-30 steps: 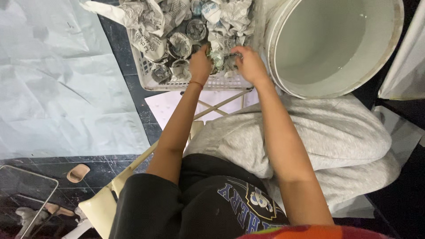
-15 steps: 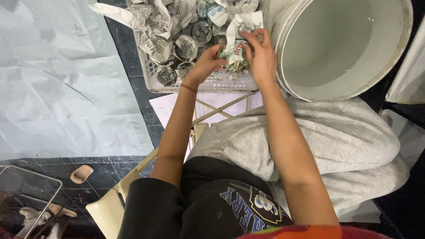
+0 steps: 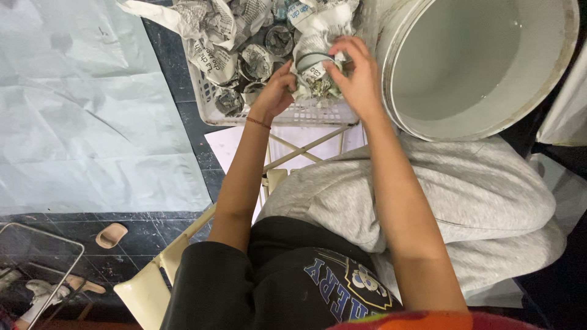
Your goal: The person unwraps small ceramic bowls from newspaper, rinses them in a bucket of water, and dries them with a maroon cloth. The cleaned bowls are then placed on a nearby shelf.
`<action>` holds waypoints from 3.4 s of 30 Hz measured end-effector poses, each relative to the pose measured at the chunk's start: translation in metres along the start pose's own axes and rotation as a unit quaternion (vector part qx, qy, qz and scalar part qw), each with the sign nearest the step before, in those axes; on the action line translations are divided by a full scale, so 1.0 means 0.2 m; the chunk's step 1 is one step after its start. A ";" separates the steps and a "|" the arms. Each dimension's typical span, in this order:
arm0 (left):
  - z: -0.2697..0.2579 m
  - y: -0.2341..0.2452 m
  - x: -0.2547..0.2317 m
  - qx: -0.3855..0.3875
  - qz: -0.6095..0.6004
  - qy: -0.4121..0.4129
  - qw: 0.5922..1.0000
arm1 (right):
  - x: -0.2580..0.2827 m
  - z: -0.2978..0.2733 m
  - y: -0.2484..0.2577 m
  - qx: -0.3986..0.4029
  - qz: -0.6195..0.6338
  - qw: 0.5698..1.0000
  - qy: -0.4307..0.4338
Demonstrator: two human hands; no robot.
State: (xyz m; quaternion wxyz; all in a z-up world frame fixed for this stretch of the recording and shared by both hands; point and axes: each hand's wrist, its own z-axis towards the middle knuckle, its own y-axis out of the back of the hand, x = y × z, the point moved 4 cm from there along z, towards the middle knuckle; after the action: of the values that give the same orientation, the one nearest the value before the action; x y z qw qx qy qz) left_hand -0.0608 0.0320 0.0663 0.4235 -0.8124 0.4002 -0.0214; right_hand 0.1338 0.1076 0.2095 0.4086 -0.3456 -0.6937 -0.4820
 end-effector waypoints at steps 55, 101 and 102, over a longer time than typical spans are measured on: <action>0.24 0.28 0.46 -0.094 0.292 0.052 0.950 | 0.05 -0.03 -0.01 -0.083 -0.283 0.955 0.020; 1.33 -0.73 1.14 -0.137 0.253 0.219 0.932 | -1.46 -0.43 0.67 -0.258 -0.116 0.875 -0.392; 1.31 -0.77 1.14 -0.096 0.219 0.271 0.932 | -1.47 -0.42 0.67 -0.265 -0.152 0.867 -0.394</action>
State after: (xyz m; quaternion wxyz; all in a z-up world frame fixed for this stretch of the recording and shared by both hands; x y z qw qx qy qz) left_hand 0.2892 0.1057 -0.0614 0.2130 -0.7048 0.6679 -0.1086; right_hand 0.3962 0.0414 0.0133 -0.0836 -0.4920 -0.6873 -0.5279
